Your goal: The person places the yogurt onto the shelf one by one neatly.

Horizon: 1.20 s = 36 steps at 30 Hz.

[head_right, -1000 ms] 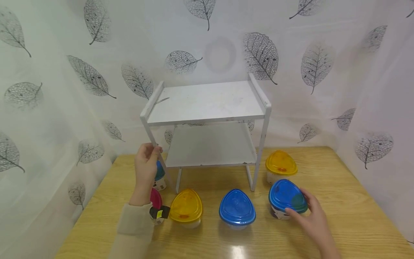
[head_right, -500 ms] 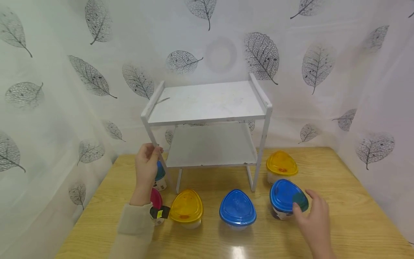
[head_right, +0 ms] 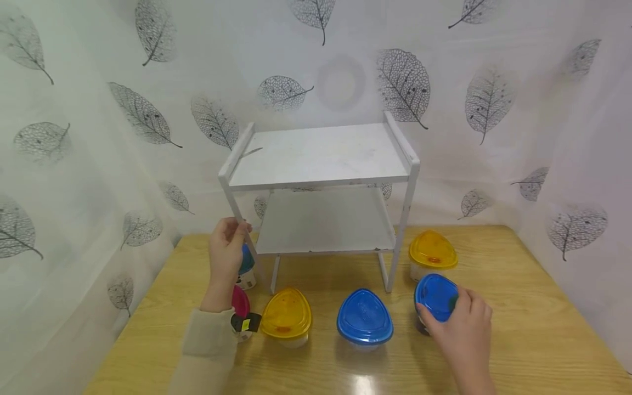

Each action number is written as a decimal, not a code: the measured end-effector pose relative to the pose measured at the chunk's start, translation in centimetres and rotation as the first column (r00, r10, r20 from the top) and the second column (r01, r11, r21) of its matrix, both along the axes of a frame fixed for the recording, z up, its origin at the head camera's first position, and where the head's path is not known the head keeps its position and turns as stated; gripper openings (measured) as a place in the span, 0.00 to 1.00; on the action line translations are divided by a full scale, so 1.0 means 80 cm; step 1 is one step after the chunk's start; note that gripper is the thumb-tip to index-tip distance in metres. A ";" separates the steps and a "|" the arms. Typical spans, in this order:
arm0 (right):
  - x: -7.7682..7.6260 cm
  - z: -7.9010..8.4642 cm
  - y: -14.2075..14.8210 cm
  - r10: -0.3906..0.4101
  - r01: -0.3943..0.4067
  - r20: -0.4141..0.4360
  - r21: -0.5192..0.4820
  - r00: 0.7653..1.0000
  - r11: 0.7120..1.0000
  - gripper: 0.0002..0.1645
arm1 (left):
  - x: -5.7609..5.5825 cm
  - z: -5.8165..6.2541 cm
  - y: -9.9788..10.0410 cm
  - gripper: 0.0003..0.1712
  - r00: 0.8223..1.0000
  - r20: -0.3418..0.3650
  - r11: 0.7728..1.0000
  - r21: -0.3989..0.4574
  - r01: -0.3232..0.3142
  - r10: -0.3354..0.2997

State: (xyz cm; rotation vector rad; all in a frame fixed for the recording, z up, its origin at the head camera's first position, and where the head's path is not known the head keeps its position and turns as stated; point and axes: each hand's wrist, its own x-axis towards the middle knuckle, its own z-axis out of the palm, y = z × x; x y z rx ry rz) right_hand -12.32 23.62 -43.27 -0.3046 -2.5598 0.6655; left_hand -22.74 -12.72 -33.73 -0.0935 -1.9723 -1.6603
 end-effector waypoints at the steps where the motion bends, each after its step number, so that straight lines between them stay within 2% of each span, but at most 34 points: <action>1: -0.001 0.001 0.001 0.009 -0.009 0.006 -0.004 1.000 1.000 0.51 | 0.000 0.000 0.000 0.08 1.000 0.000 1.000 -0.005 -0.005 0.005; 4: -0.002 0.004 0.007 0.058 -0.057 0.049 -0.029 0.997 0.998 0.50 | 0.000 0.000 -0.001 0.09 1.000 0.004 1.000 -0.009 -0.016 0.016; 7: -0.004 0.008 0.014 0.146 -0.142 0.073 -0.052 0.987 0.988 0.47 | 0.000 0.000 -0.002 0.09 1.000 0.001 0.999 -0.017 -0.027 0.027; 10: -0.004 0.010 0.021 0.239 -0.234 0.065 -0.088 0.969 0.968 0.43 | 0.001 0.001 -0.002 0.08 1.000 -0.007 1.000 -0.013 -0.028 0.027; 13: -0.004 0.011 0.024 0.284 -0.275 0.050 -0.134 0.958 0.952 0.41 | 0.001 0.001 -0.001 0.09 1.000 -0.020 1.000 -0.010 -0.020 0.020; 14: -0.003 0.012 0.024 0.280 -0.270 0.046 -0.152 0.959 0.951 0.41 | 0.000 0.000 -0.001 0.09 1.000 -0.025 1.000 -0.004 -0.012 0.012; 17: -0.003 0.014 0.019 0.217 -0.206 0.049 -0.165 0.975 0.964 0.42 | 0.010 0.012 0.004 0.10 1.000 -0.026 1.000 -0.018 -0.013 0.012; 21: -0.004 0.012 0.009 0.100 -0.095 0.042 -0.103 0.994 0.990 0.45 | 0.024 0.031 0.011 0.11 1.000 -0.026 0.999 -0.040 -0.017 0.016; 26: -0.007 0.009 0.004 0.031 -0.029 0.057 -0.038 0.998 0.999 0.50 | 0.025 0.033 0.012 0.11 0.999 -0.036 0.998 -0.055 -0.023 0.021; 31: -0.006 0.010 0.006 0.058 -0.055 0.058 -0.051 0.997 0.997 0.48 | 0.023 0.033 0.012 0.10 1.000 -0.023 0.998 -0.057 -0.019 0.017; 36: -0.011 0.013 0.019 0.203 -0.199 0.047 -0.063 0.978 0.978 0.45 | 0.006 0.012 0.001 0.11 1.000 -0.025 0.999 -0.039 -0.005 0.004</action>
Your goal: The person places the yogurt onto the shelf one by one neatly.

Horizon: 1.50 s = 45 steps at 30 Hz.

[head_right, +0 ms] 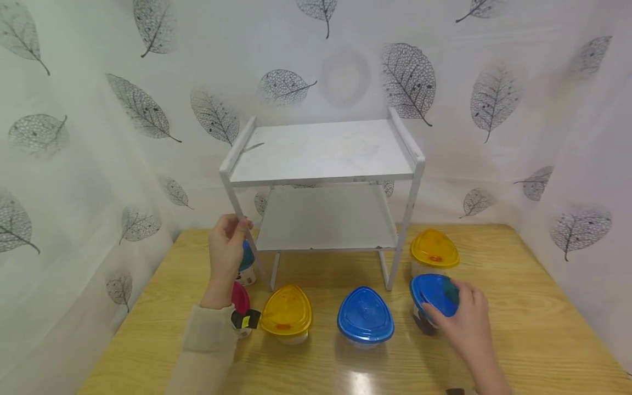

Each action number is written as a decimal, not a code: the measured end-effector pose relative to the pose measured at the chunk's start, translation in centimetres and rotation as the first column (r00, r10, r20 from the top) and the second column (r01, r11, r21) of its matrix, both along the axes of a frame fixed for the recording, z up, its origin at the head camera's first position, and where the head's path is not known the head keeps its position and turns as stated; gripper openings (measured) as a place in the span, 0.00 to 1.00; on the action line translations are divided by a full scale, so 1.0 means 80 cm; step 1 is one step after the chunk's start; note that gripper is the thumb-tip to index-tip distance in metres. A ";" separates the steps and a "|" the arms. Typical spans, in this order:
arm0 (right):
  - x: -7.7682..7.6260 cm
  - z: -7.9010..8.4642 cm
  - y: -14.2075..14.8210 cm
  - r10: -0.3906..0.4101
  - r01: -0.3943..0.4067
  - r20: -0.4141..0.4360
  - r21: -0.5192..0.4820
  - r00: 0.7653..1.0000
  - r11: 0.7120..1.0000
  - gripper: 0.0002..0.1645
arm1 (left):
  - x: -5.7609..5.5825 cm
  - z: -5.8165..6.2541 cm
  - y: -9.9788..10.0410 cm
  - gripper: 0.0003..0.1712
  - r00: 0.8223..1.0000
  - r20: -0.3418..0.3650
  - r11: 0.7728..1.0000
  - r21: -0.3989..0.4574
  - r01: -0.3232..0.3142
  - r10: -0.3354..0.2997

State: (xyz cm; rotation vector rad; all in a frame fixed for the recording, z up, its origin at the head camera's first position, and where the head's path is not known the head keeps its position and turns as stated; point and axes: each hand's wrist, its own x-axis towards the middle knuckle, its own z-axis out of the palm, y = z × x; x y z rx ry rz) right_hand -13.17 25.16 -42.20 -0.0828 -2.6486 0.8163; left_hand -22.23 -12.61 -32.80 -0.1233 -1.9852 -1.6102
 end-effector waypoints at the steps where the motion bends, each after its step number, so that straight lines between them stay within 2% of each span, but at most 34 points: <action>1: -0.001 0.002 0.003 0.033 -0.033 0.013 -0.004 0.999 0.999 0.45 | -0.004 -0.005 -0.002 0.11 1.000 0.000 1.000 0.001 0.000 0.000; 5: -0.005 0.006 0.017 0.149 -0.146 0.083 -0.035 0.985 0.989 0.45 | -0.010 -0.013 -0.006 0.12 1.000 0.001 1.000 0.004 -0.005 0.005; 9: -0.005 0.006 0.026 0.207 -0.199 0.122 -0.072 0.971 0.977 0.44 | -0.011 -0.014 -0.005 0.10 1.000 0.000 1.000 0.005 -0.010 0.010; 12: -0.005 0.005 0.026 0.185 -0.171 0.133 -0.106 0.974 0.979 0.46 | -0.012 -0.015 -0.005 0.10 1.000 -0.008 1.000 0.008 -0.005 0.005; 15: -0.005 0.002 0.022 0.117 -0.102 0.122 -0.122 0.986 0.987 0.50 | -0.013 -0.016 -0.005 0.11 1.000 -0.015 1.000 0.011 0.001 -0.001; 19: -0.006 -0.004 0.018 0.055 -0.046 0.092 -0.097 0.994 0.994 0.55 | -0.011 -0.015 -0.004 0.13 1.000 -0.012 1.000 -0.002 -0.003 0.003; 24: -0.005 -0.007 0.018 0.064 -0.054 0.100 -0.103 0.993 0.993 0.56 | -0.010 -0.015 -0.004 0.13 1.000 -0.013 1.000 -0.007 0.002 -0.002; 28: -0.006 -0.008 0.021 0.110 -0.097 0.103 -0.128 0.989 0.987 0.55 | -0.011 -0.015 -0.005 0.13 1.000 -0.016 1.000 -0.011 0.000 0.000; 36: -0.005 -0.017 0.030 0.196 -0.168 0.104 -0.233 0.975 0.958 0.53 | -0.008 -0.013 -0.004 0.11 1.000 -0.001 1.000 -0.013 -0.009 0.009; 43: 0.000 -0.038 0.040 0.225 -0.172 0.083 -0.413 0.971 0.894 0.53 | -0.013 -0.018 -0.004 0.09 0.998 -0.065 1.000 -0.009 -0.004 0.003; 45: 0.001 -0.046 0.045 0.235 -0.165 0.107 -0.443 0.966 0.881 0.53 | -0.009 -0.014 -0.003 0.09 0.997 -0.075 1.000 -0.012 -0.007 0.007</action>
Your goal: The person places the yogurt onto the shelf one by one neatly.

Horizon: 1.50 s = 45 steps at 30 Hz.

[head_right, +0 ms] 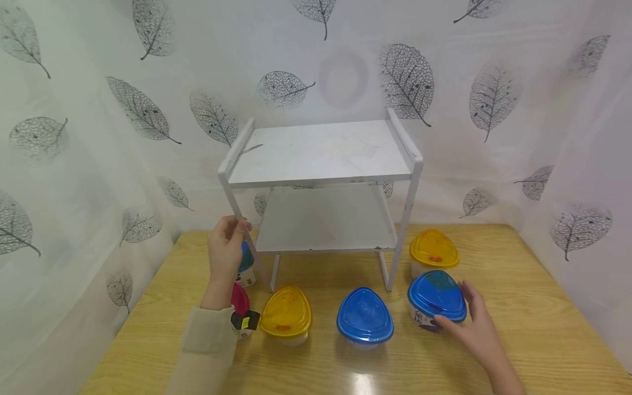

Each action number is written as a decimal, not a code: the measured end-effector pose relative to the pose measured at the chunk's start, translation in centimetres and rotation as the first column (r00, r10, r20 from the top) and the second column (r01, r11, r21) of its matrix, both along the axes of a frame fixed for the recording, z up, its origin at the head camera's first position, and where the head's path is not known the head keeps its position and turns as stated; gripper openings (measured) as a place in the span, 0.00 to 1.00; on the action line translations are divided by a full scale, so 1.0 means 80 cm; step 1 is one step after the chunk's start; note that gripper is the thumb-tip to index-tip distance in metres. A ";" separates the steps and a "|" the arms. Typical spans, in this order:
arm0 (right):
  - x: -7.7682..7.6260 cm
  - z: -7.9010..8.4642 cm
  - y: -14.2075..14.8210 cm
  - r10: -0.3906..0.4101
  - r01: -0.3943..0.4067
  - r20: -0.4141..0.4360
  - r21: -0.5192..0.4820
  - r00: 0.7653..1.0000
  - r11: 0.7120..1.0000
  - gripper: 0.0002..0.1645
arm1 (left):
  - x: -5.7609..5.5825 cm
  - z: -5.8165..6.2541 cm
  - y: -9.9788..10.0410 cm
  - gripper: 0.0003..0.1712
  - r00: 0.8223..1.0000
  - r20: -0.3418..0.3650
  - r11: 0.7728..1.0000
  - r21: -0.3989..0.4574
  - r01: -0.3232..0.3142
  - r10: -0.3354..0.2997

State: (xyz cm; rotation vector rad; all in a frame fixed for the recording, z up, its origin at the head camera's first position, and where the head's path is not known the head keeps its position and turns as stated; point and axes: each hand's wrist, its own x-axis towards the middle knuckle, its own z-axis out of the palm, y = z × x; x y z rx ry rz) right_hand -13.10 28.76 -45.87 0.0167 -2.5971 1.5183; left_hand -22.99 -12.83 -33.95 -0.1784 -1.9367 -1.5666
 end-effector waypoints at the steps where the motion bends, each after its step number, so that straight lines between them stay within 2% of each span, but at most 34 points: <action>1: 0.000 -0.007 0.004 0.001 -0.001 0.013 0.002 1.000 1.000 0.54 | 0.000 0.000 0.000 0.08 1.000 0.000 1.000 -0.001 -0.003 0.003; 5: -0.001 -0.023 0.014 0.020 -0.017 0.086 -0.031 0.996 0.999 0.58 | -0.001 0.000 0.000 0.08 1.000 0.009 1.000 0.003 -0.007 0.007; 6: -0.002 -0.026 0.015 0.011 -0.008 0.094 -0.034 0.996 0.999 0.58 | -0.004 -0.005 -0.001 0.09 1.000 0.008 1.000 0.006 -0.005 0.005; 10: -0.001 -0.020 0.012 0.036 -0.027 0.131 -0.069 0.991 0.997 0.59 | -0.003 -0.005 -0.002 0.09 1.000 0.003 1.000 0.002 -0.008 0.008; 17: -0.004 -0.020 0.015 0.081 -0.074 0.189 -0.042 0.979 0.996 0.59 | -0.003 -0.004 -0.002 0.09 1.000 -0.003 1.000 -0.003 -0.001 0.001; 26: -0.014 -0.027 0.012 0.138 -0.131 0.125 -0.057 0.983 0.990 0.57 | -0.004 -0.003 -0.002 0.10 1.000 0.002 1.000 0.001 -0.004 0.004; 33: -0.019 -0.026 0.006 0.116 -0.118 0.120 0.009 0.986 0.993 0.57 | -0.005 -0.004 -0.002 0.10 1.000 -0.002 1.000 0.006 -0.003 0.003; 45: -0.020 -0.027 0.004 0.109 -0.115 0.128 0.036 0.986 0.993 0.54 | -0.004 -0.004 -0.002 0.10 1.000 -0.007 1.000 0.006 0.002 -0.002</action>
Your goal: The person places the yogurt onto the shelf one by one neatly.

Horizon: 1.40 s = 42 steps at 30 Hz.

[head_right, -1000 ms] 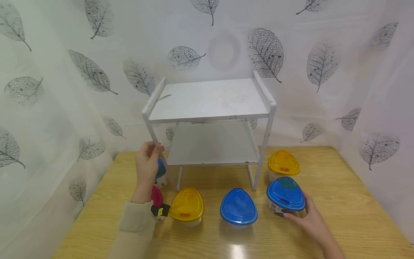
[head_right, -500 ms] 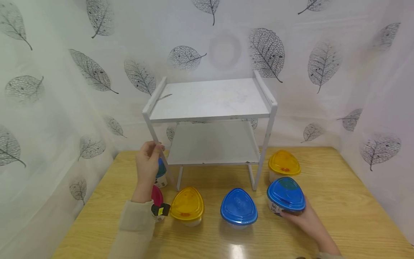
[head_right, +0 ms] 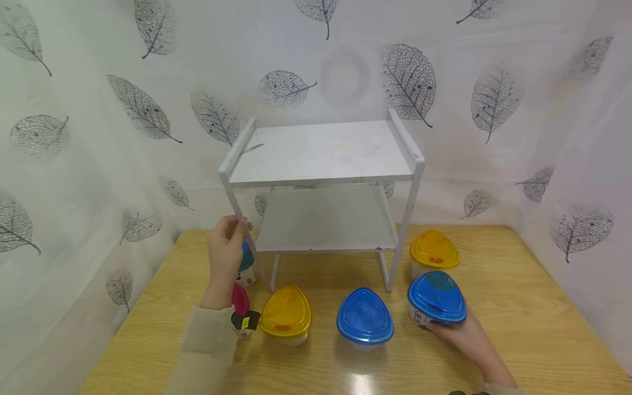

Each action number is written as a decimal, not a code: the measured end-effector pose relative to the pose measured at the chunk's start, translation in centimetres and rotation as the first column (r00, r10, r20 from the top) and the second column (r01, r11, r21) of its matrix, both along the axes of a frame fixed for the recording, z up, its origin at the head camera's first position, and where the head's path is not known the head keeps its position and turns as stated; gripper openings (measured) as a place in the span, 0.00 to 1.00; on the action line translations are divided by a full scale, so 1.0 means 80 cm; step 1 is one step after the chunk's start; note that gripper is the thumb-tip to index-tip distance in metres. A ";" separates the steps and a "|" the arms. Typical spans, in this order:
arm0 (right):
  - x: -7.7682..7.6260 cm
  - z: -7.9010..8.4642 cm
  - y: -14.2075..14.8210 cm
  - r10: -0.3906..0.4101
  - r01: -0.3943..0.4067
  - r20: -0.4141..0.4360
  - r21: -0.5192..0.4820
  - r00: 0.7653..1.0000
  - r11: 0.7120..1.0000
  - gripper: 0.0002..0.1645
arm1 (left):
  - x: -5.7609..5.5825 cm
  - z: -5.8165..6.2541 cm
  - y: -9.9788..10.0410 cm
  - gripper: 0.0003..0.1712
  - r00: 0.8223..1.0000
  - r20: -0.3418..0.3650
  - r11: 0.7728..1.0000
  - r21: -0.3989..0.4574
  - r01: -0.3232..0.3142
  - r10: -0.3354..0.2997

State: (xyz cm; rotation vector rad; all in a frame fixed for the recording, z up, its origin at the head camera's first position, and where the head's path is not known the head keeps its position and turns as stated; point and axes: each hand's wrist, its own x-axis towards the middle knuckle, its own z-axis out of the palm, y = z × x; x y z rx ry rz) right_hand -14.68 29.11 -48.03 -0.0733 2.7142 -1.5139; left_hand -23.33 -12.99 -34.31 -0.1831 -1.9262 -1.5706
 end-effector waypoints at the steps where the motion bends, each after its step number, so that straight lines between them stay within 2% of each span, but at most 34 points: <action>1: 0.000 0.000 0.000 0.000 0.000 -0.003 -0.001 1.000 1.000 0.54 | 0.000 0.000 0.000 0.10 1.000 -0.003 1.000 0.001 0.002 -0.002; 14: 0.002 0.003 -0.002 -0.050 0.051 -0.024 0.039 0.998 0.998 0.53 | 0.000 -0.001 0.001 0.09 1.000 -0.022 1.000 -0.014 -0.004 0.004; 19: 0.001 0.007 -0.003 -0.074 0.077 -0.058 0.064 0.996 0.995 0.50 | -0.001 -0.001 0.001 0.09 1.000 -0.018 1.000 -0.018 -0.008 0.007; 27: 0.000 0.009 -0.006 -0.072 0.074 -0.078 0.028 0.994 0.997 0.49 | -0.001 -0.001 0.001 0.08 1.000 -0.004 0.999 -0.027 -0.022 0.022; 35: 0.000 0.014 -0.013 -0.058 0.056 -0.138 -0.019 0.989 0.998 0.45 | -0.002 -0.002 -0.001 0.10 1.000 0.002 0.999 -0.028 -0.019 0.019; 42: 0.002 0.029 -0.020 -0.042 0.031 -0.186 -0.062 0.982 0.998 0.43 | -0.003 -0.003 0.000 0.07 1.000 -0.007 0.999 -0.025 -0.019 0.019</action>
